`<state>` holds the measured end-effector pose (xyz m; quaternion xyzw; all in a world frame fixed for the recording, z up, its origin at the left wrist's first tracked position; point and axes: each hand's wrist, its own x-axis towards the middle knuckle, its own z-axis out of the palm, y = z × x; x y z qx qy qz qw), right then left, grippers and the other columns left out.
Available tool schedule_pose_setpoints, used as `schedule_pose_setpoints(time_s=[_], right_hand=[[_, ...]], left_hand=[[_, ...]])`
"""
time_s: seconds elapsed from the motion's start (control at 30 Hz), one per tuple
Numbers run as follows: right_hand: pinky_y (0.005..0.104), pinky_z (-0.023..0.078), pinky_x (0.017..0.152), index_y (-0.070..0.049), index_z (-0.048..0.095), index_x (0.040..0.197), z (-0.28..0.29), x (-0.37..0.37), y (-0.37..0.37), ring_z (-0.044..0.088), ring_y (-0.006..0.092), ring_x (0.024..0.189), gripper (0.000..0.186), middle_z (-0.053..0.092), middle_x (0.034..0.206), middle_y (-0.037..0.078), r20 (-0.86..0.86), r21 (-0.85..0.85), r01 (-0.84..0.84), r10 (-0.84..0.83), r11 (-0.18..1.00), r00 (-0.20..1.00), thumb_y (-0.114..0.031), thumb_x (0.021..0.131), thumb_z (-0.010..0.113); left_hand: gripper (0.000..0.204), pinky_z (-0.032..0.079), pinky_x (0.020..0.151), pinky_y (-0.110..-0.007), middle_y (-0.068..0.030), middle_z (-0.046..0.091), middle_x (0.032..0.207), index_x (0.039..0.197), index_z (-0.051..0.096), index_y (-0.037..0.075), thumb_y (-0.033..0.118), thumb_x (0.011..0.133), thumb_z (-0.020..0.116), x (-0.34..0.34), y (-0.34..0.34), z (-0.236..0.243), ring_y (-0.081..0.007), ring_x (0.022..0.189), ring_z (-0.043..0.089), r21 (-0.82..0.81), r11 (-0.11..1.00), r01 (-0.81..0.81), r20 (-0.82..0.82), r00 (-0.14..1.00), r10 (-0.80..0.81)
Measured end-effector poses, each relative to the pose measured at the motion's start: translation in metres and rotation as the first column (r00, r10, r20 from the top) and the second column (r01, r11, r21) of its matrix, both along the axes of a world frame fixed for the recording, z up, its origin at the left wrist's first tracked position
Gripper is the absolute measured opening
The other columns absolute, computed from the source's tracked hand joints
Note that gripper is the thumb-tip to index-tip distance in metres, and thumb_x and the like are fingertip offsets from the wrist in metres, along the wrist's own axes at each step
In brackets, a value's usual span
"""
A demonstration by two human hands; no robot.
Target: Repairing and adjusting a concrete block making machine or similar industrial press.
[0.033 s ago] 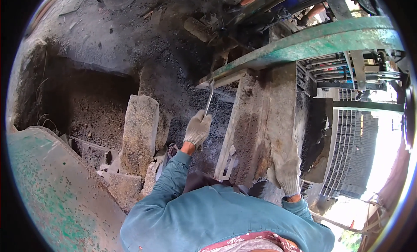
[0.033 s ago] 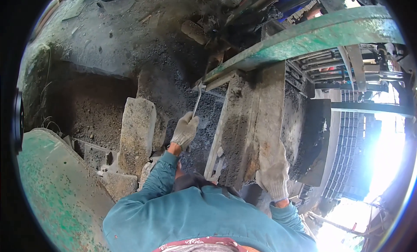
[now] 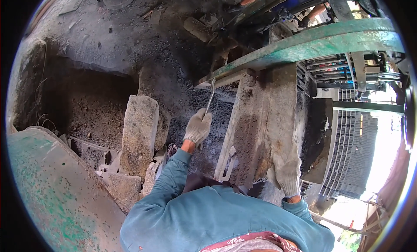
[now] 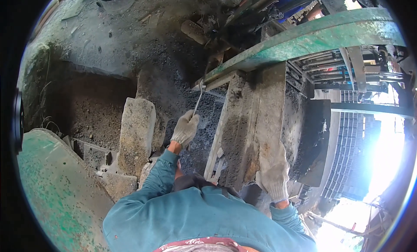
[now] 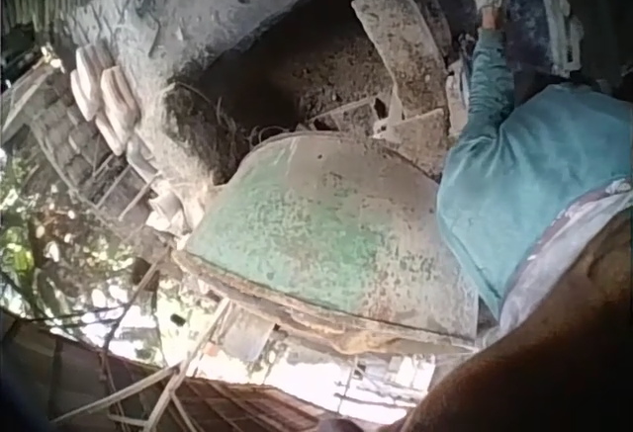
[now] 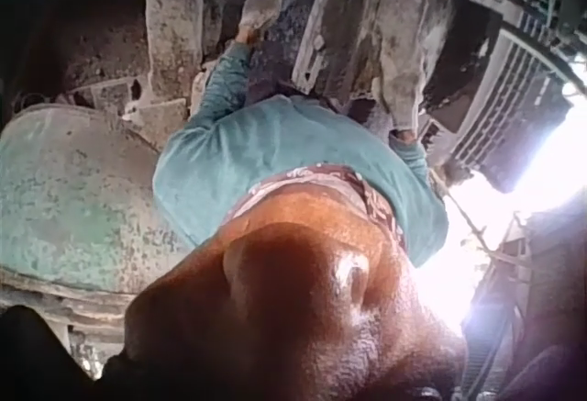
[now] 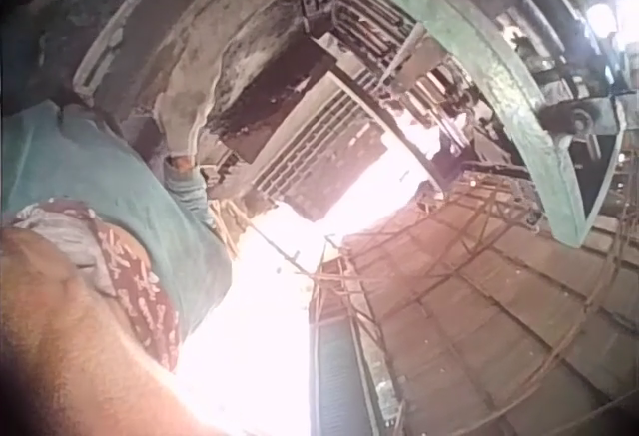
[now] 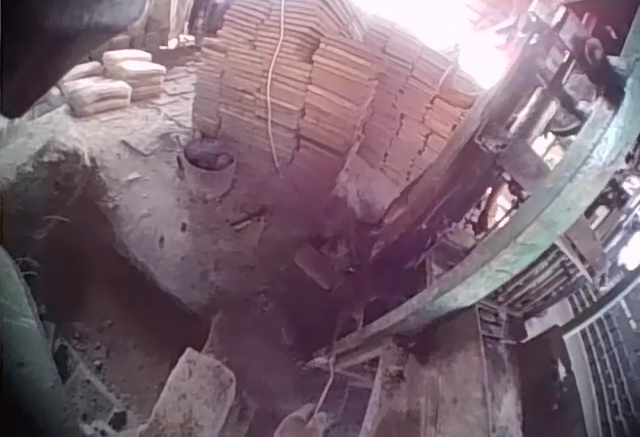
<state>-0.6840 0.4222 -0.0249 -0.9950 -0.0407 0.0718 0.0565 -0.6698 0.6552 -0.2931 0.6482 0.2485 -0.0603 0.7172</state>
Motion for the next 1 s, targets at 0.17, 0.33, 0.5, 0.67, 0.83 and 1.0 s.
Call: schedule_pose_setpoints(time_s=[0.17,0.33,0.5,0.67,0.83,1.0], right_hand=[[0.0446,0.045,0.105,0.004,0.04,0.148,0.009,0.002,0.021,0.054,0.0395,0.128,0.073,0.052,0.143,0.026,-0.094,-0.038,0.155,-0.158,0.987,0.983,-0.024,0.087,0.07],[0.0462,0.043,0.105,0.003,0.04,0.147,-0.002,-0.001,-0.003,0.05,0.0389,0.13,0.075,0.049,0.143,0.025,-0.05,-0.155,-0.062,0.055,0.986,0.997,-0.024,0.084,0.071],[0.0498,0.05,0.097,0.001,0.044,0.145,0.006,0.005,0.032,0.063,0.0463,0.114,0.067,0.063,0.127,0.029,-0.017,-0.077,0.068,-0.07,0.995,0.997,-0.02,0.086,0.069],[0.0482,0.047,0.1,0.004,0.038,0.146,0.006,0.008,0.024,0.058,0.0462,0.116,0.077,0.054,0.135,0.027,-0.092,-0.011,0.188,-0.188,0.982,0.978,-0.018,0.081,0.072],[0.0463,0.051,0.095,0.004,0.042,0.143,0.003,0.01,0.023,0.065,0.043,0.112,0.066,0.063,0.123,0.03,-0.033,0.0,0.103,-0.103,0.995,0.994,-0.016,0.086,0.068],[0.0495,0.048,0.099,0.005,0.033,0.148,0.001,0.009,0.014,0.06,0.0442,0.116,0.083,0.055,0.132,0.028,-0.092,0.003,0.11,-0.11,0.994,0.99,-0.016,0.08,0.075]], left_hand=[[0.028,0.049,0.076,-0.05,-0.0229,0.065,0.091,0.102,0.062,0.004,0.028,0.1,0.05,0.066,0.024,0.002,-0.0465,0.09,0.062,0.147,0.986,0.084,0.076,0.992,-0.096],[0.034,0.052,0.081,-0.052,-0.0216,0.07,0.097,0.112,0.063,0.005,0.034,0.102,0.049,0.155,0.035,-0.006,-0.0438,0.095,0.066,0.403,0.913,0.065,0.172,0.974,-0.145],[0.037,0.052,0.084,-0.053,-0.0237,0.07,0.102,0.116,0.064,0.006,0.037,0.101,0.051,0.233,0.035,-0.042,-0.044,0.098,0.067,0.466,0.87,0.165,0.06,0.974,-0.217],[0.038,0.053,0.086,-0.051,-0.0225,0.071,0.107,0.111,0.069,0.006,0.038,0.099,0.053,0.282,0.036,-0.039,-0.0422,0.104,0.066,0.413,0.86,0.299,0.061,0.933,-0.354],[0.041,0.053,0.089,-0.049,-0.0216,0.071,0.11,0.112,0.071,0.004,0.037,0.098,0.051,0.314,0.024,-0.031,-0.0417,0.106,0.066,0.475,0.818,0.324,-0.009,0.931,-0.364],[0.042,0.053,0.089,-0.049,-0.0205,0.07,0.119,0.113,0.072,0.005,0.035,0.097,0.048,0.339,0.019,-0.034,-0.0414,0.109,0.067,0.46,0.826,0.325,0.017,0.927,-0.375]])
